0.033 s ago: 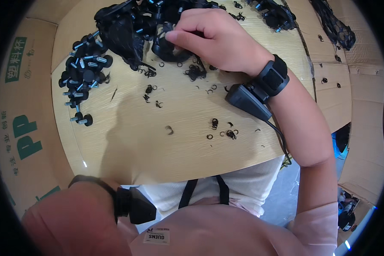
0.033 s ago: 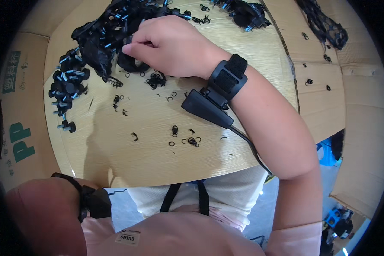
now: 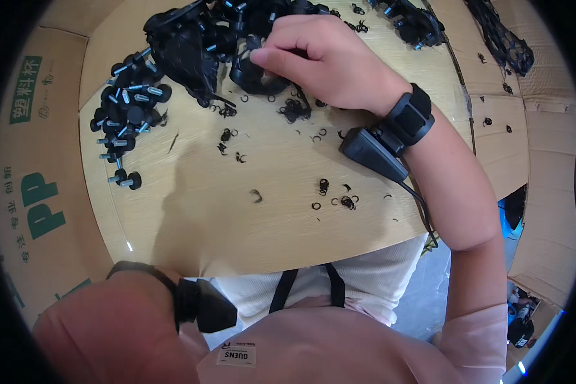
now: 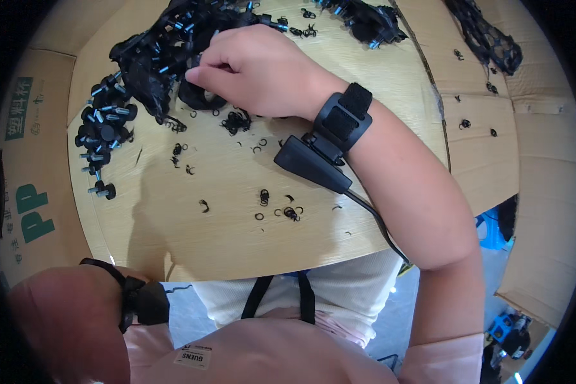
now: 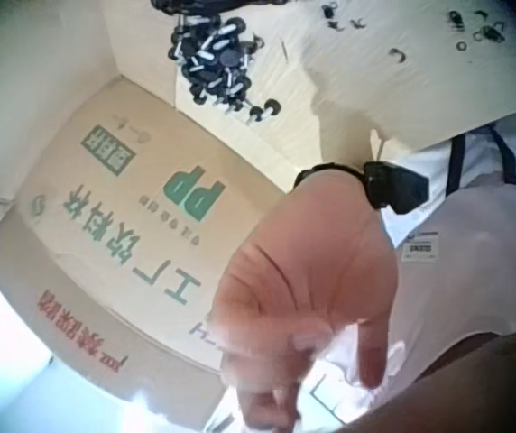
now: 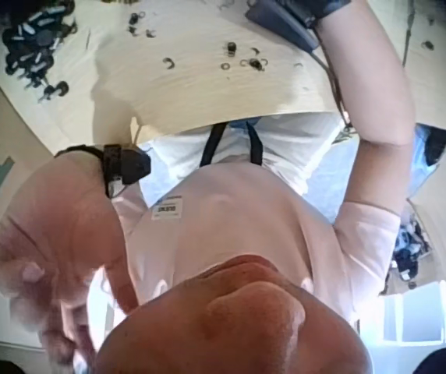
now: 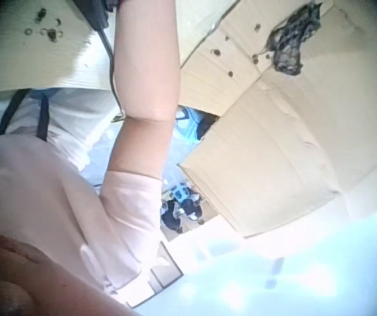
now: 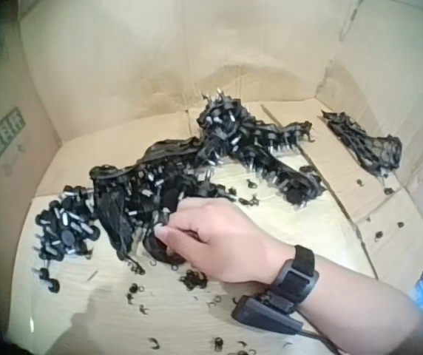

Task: The person fits a plastic cap onto a bolt, slides a rubber ring over the threads, and then presses the assembled piece into a large black plastic frame.

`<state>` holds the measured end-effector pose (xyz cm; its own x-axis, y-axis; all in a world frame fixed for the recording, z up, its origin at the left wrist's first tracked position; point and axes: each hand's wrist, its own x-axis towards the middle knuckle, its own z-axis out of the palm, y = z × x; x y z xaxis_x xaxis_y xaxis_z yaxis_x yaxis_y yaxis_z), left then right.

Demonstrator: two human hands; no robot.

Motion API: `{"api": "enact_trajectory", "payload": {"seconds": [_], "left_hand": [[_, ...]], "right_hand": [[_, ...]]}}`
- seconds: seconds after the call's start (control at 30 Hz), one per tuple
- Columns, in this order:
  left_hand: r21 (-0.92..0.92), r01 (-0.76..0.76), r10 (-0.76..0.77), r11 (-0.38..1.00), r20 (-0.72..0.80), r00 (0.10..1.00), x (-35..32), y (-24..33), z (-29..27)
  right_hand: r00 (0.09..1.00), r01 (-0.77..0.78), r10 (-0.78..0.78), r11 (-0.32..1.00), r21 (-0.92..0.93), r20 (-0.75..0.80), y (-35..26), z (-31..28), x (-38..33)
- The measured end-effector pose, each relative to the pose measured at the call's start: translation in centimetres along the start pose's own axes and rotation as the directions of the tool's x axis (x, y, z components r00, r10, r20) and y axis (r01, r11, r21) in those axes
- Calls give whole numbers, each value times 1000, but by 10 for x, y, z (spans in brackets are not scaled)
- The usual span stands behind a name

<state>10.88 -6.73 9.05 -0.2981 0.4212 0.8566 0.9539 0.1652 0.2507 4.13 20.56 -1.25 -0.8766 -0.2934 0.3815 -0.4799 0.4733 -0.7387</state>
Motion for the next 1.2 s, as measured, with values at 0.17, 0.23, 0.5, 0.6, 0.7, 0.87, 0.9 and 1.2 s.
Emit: {"api": "enact_trajectory", "payload": {"seconds": [0.17, 0.23, 0.5, 0.6, 0.7, 0.87, 0.9, 1.2], "left_hand": [[265, 22, -27, 964, 18, 999, 25, -25, 31], [372, 37, -45, 928, 11, 999, 26, -24, 25], [-343, 514, -542, 787, 14, 840, -4, -89, 96], [-304, 588, -603, 749, 55, 796, -9, -102, 98], [-207, 524, -513, 826, 107, 852, -14, -109, 94], [-346, 404, -394, 847, 103, 913, -17, -117, 103], [-553, 474, -513, 685, 96, 853, -24, -117, 113], [-173, 358, -321, 917, 210, 924, -15, -114, 105]], "right_hand": [[996, 78, -78, 997, 19, -32, -4, 3, 6], [996, 89, -89, 996, 0, -21, -7, 4, 10], [999, 30, -26, 996, 87, -46, -3, 0, 6], [998, -58, 63, 981, 183, -26, -11, -3, 7], [986, -165, 169, 942, 292, 12, -15, -4, 6], [981, -186, 195, 926, 329, 7, -14, -5, 4], [978, -191, 209, 909, 370, -8, -15, -4, 4], [984, -128, 167, 903, 411, -58, -14, 0, 3]]}}
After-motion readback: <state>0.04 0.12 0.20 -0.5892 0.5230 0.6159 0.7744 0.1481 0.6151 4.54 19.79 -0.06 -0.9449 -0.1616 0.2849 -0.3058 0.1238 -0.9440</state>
